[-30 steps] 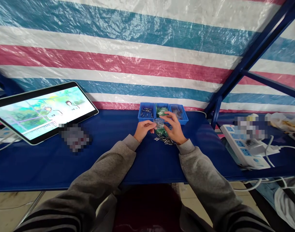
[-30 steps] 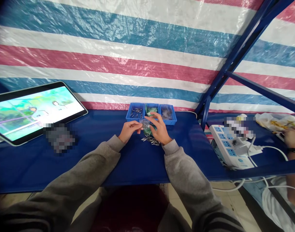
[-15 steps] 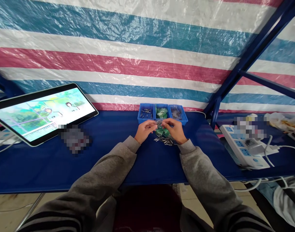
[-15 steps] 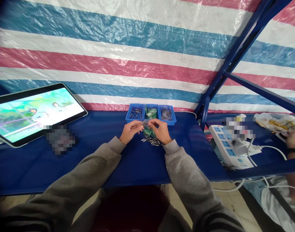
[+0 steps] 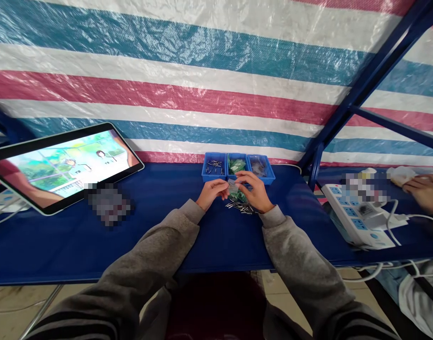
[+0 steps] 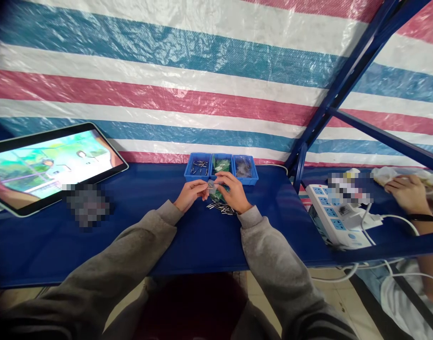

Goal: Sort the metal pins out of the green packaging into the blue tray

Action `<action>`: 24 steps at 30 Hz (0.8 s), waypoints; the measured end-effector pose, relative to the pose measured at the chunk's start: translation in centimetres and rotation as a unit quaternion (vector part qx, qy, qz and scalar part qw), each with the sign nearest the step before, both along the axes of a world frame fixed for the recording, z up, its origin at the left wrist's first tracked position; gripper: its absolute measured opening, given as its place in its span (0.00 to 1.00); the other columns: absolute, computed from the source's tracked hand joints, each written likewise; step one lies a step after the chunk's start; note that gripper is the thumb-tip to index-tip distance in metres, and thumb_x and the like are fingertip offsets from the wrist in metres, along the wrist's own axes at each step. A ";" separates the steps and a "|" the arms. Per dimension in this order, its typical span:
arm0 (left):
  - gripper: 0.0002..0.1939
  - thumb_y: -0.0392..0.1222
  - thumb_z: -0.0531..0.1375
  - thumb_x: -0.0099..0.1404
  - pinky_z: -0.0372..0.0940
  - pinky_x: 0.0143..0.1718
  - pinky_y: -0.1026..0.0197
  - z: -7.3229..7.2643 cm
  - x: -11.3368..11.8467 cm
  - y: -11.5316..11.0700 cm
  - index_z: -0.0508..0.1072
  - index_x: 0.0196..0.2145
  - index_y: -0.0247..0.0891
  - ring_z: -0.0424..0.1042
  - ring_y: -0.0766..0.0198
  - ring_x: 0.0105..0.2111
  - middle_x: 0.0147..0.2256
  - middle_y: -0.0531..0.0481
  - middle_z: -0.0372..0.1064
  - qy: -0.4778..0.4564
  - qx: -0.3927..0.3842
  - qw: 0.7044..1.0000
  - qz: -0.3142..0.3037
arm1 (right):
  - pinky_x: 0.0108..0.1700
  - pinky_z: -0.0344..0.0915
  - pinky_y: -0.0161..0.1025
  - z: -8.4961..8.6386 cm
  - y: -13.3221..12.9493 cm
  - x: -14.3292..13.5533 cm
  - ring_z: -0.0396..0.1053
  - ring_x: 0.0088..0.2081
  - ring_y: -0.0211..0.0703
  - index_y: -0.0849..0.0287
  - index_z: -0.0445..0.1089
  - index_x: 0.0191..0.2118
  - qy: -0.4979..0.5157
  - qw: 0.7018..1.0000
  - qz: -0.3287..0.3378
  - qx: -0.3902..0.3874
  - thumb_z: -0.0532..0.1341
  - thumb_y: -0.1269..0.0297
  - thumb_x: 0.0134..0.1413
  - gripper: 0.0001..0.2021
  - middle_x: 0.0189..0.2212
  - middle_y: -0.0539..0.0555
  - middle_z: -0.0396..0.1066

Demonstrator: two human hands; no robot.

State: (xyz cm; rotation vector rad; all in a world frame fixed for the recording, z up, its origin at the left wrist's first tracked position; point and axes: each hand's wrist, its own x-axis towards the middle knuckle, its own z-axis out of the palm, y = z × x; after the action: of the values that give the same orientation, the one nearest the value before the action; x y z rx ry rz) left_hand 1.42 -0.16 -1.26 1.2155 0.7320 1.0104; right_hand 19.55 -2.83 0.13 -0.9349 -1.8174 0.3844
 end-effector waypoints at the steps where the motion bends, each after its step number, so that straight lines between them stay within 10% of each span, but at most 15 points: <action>1: 0.21 0.54 0.68 0.53 0.63 0.21 0.65 0.0 0.0 0.0 0.73 0.33 0.33 0.69 0.67 0.22 0.25 0.49 0.71 0.004 0.010 1.000 0.010 | 0.46 0.71 0.47 -0.1 0.1 0.0 0.72 0.45 0.48 0.55 0.72 0.36 0.007 1.000 -0.003 -0.004 0.58 0.56 0.61 0.10 0.44 0.58 0.73; 10: 0.20 0.50 0.67 0.56 0.67 0.27 0.62 -0.3 0.0 -0.2 0.72 0.42 0.34 0.70 0.65 0.23 0.25 0.50 0.73 0.057 0.110 0.992 0.010 | 0.37 0.71 0.41 -0.5 0.1 0.0 0.72 0.29 0.42 0.56 0.70 0.44 0.056 0.993 -0.012 -0.099 0.59 0.55 0.59 0.13 0.28 0.51 0.73; 15: 0.35 0.48 0.67 0.56 0.67 0.26 0.62 -0.1 -0.1 -0.2 0.60 0.57 0.36 0.70 0.65 0.21 0.24 0.52 0.73 0.018 0.079 0.997 -0.001 | 0.41 0.72 0.44 -0.3 -0.1 0.0 0.71 0.43 0.46 0.54 0.71 0.47 0.011 0.999 0.021 -0.026 0.54 0.60 0.63 0.12 0.45 0.58 0.70; 24: 0.20 0.54 0.69 0.52 0.66 0.27 0.63 -0.4 0.1 0.2 0.74 0.32 0.33 0.69 0.66 0.26 0.28 0.49 0.71 0.038 0.126 0.990 0.046 | 0.38 0.71 0.43 -1.0 0.5 -0.1 0.72 0.34 0.45 0.57 0.74 0.34 0.003 0.999 -0.016 -0.046 0.60 0.53 0.59 0.13 0.31 0.54 0.74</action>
State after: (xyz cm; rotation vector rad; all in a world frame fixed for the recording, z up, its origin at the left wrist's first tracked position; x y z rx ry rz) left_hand 1.57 0.00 -1.71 1.4563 0.7419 1.1640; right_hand 19.49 -2.36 -0.83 -1.0250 -1.7897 0.4538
